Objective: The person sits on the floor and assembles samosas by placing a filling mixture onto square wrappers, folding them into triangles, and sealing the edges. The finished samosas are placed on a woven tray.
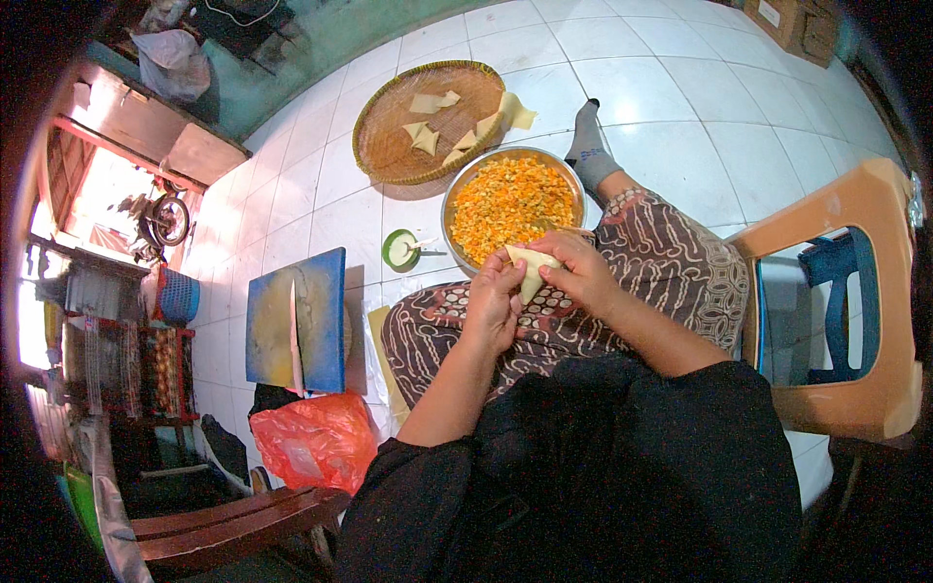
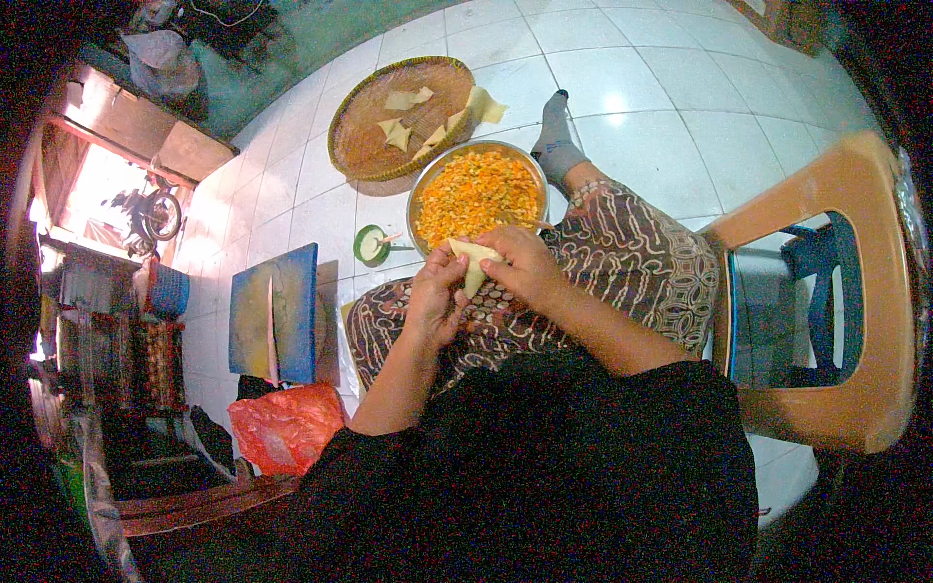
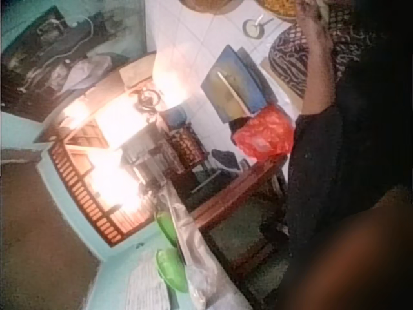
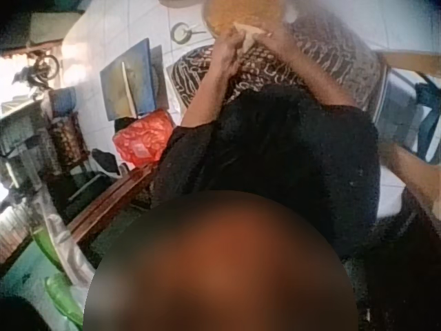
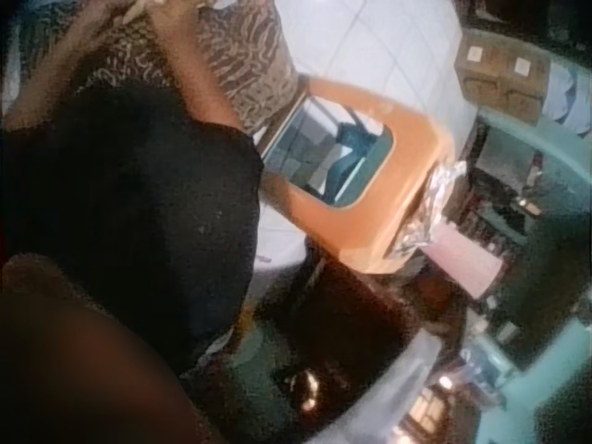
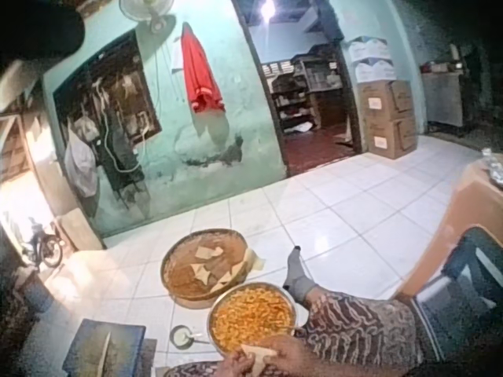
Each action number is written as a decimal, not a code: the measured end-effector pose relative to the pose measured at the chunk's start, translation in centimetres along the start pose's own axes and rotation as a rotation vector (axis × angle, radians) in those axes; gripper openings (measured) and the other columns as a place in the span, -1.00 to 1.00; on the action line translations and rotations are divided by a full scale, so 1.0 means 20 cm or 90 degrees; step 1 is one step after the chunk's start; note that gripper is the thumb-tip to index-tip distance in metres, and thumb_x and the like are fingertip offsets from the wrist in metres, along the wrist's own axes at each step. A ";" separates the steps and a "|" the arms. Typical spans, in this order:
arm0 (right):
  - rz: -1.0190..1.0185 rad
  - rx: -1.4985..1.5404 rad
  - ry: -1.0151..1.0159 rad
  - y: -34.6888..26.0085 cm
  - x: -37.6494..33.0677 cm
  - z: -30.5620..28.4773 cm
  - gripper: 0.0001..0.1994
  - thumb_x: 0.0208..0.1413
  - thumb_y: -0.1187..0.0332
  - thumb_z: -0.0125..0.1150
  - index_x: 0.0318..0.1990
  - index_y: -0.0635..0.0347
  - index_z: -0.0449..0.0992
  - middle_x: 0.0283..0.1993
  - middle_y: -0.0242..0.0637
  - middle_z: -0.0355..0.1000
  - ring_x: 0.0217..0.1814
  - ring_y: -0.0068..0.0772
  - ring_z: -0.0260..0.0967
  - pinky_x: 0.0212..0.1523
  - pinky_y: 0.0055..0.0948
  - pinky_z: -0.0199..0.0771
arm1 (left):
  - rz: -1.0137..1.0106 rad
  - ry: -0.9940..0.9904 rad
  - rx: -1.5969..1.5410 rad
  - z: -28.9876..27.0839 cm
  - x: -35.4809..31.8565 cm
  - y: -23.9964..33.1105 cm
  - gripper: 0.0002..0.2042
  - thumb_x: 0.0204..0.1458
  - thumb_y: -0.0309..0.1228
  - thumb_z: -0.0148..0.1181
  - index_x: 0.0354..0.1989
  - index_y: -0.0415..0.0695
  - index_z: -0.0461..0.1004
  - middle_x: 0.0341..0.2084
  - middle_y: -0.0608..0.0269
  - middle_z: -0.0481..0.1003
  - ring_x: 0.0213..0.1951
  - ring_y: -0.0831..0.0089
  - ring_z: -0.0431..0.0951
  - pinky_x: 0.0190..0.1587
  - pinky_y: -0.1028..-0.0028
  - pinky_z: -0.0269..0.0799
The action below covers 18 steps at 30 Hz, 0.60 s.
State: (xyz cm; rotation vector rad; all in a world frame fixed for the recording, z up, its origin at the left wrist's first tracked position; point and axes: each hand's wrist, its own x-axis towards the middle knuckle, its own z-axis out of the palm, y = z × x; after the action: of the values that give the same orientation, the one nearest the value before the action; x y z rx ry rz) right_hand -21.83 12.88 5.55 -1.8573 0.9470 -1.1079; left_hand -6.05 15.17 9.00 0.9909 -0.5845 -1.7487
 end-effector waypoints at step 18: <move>-0.154 -0.339 -0.378 -0.29 -0.11 0.02 -0.59 -0.08 0.10 0.09 -0.05 0.01 0.42 -0.09 -0.09 0.37 0.00 -0.09 0.28 0.00 0.12 0.15 | -0.119 -0.024 0.430 -0.51 0.50 0.11 -0.78 0.06 -0.32 -0.07 -0.23 -0.19 0.38 -0.42 0.21 0.45 -0.36 0.35 0.46 -0.29 0.39 0.42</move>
State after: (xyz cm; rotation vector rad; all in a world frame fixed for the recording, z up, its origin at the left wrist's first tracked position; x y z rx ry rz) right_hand -21.05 17.31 9.76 -2.5846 0.7116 -0.3763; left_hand 1.88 5.81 1.60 1.5113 -1.1846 -1.7642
